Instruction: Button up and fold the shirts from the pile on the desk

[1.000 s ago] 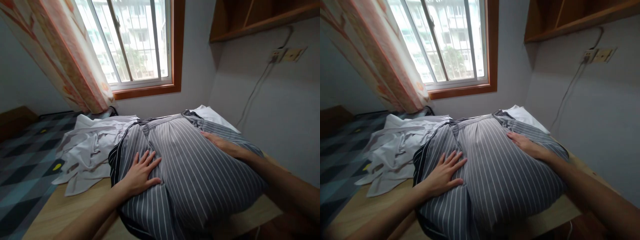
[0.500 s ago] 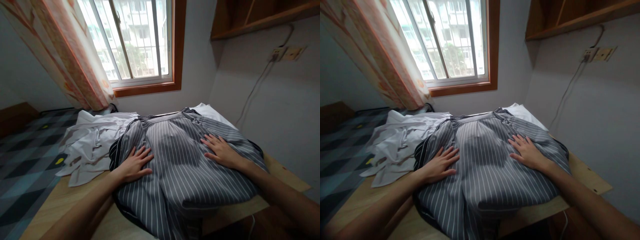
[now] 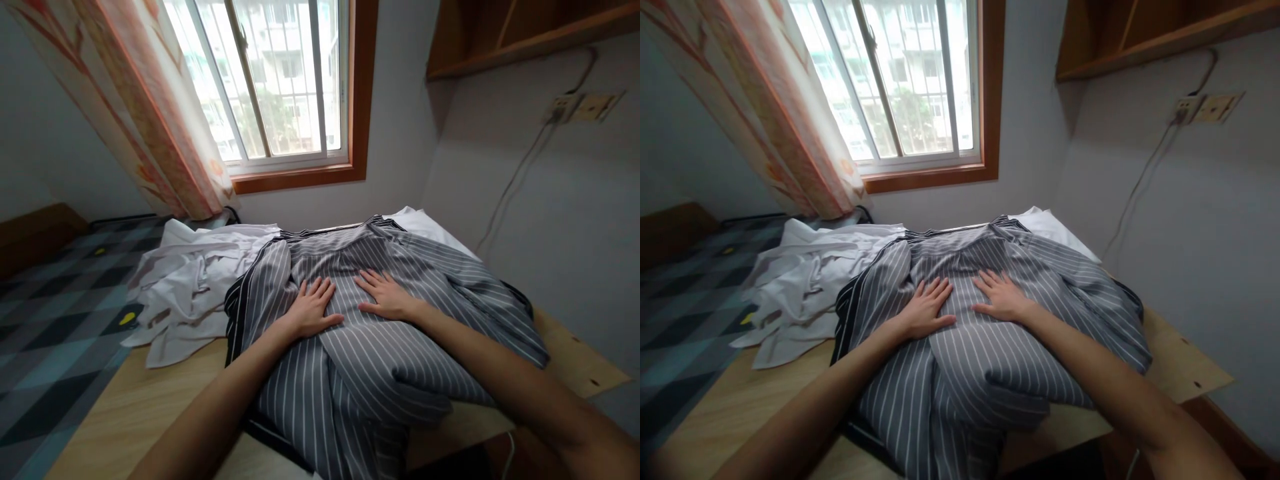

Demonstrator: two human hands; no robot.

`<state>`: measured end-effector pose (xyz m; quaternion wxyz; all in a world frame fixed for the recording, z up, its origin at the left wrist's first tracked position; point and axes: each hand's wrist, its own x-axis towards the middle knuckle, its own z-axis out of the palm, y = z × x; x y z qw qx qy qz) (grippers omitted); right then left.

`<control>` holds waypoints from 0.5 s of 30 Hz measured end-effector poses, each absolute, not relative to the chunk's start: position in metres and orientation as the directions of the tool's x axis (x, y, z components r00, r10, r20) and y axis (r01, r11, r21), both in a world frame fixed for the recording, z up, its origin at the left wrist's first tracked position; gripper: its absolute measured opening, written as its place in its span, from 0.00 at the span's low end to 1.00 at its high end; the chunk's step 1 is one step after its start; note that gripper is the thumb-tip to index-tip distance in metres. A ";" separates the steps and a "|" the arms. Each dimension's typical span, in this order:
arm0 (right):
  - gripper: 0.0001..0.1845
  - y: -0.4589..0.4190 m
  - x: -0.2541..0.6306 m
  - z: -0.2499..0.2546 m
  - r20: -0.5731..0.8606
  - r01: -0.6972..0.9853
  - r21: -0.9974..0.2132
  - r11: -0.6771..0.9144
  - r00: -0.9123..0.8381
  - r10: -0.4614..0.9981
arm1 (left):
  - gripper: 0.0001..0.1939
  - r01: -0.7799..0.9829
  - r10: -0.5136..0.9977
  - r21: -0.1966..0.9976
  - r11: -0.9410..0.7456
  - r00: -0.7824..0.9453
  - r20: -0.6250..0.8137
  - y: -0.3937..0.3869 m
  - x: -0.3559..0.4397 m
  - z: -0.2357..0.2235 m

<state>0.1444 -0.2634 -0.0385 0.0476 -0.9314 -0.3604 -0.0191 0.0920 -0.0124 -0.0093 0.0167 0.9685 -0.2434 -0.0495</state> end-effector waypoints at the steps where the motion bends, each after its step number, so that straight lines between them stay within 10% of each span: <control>1: 0.43 -0.270 0.147 -0.041 0.067 0.667 -0.079 -0.741 0.745 0.663 | 0.47 -0.462 -0.467 0.069 -0.884 0.879 -0.095 -0.008 0.093 -0.012; 15: 0.48 -0.285 0.029 0.012 0.039 0.805 -0.350 -0.479 0.524 0.851 | 0.48 -0.624 -0.646 0.176 -0.761 0.755 -0.114 -0.004 0.031 0.022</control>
